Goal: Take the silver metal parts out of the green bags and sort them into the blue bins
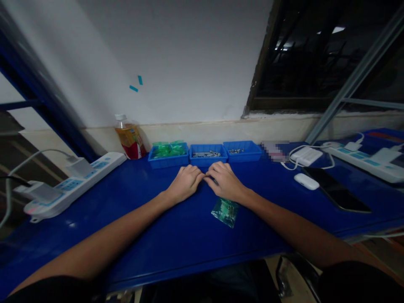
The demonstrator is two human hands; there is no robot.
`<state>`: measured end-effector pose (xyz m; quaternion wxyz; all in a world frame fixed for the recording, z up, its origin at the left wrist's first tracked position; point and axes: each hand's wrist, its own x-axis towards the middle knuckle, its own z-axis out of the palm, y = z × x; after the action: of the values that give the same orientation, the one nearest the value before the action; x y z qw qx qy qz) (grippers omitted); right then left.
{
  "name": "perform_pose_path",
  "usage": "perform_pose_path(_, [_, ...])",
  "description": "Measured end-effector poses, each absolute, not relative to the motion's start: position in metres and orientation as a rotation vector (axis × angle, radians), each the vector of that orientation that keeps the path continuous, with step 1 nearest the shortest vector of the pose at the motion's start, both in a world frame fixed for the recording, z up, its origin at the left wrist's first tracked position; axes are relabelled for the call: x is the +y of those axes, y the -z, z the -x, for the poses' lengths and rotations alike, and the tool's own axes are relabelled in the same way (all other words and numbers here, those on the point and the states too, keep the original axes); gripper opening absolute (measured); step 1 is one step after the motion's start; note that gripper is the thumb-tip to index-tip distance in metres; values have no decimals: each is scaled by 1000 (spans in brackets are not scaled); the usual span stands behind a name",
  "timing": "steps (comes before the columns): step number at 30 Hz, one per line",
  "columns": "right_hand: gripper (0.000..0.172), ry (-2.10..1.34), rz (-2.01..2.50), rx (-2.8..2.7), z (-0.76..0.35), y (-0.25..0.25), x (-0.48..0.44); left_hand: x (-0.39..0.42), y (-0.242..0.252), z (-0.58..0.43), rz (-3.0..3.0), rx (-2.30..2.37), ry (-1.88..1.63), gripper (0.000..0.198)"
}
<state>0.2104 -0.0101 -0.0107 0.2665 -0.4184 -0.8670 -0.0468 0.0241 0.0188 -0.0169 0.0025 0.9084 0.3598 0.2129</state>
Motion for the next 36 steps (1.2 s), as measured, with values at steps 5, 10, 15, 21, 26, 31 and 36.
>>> perform_pose_path(5, [28,147,1183,-2258,-212,13,-5,12,17,-21,-2829,1012,-873,29])
perform_pose_path(10, [32,106,1140,-2251,-210,16,-6,9,16,-20,-2948,1056,-920,24])
perform_pose_path(15, [19,77,1057,-2167,-208,13,-14,9,15,-19,-2985,1177,-944,35])
perform_pose_path(21, [13,144,993,-2216,-208,11,-19,7,13,-19,-2954,1098,-894,36])
perform_pose_path(26, [26,157,1042,-2204,-208,14,-16,4,12,-20,-2866,1046,-1009,28])
perform_pose_path(31, [29,107,1012,-2175,-209,18,-10,3,14,-22,-2953,990,-1002,21])
perform_pose_path(36, [19,68,933,-2118,-211,13,-15,6,17,-22,-2981,1050,-984,29])
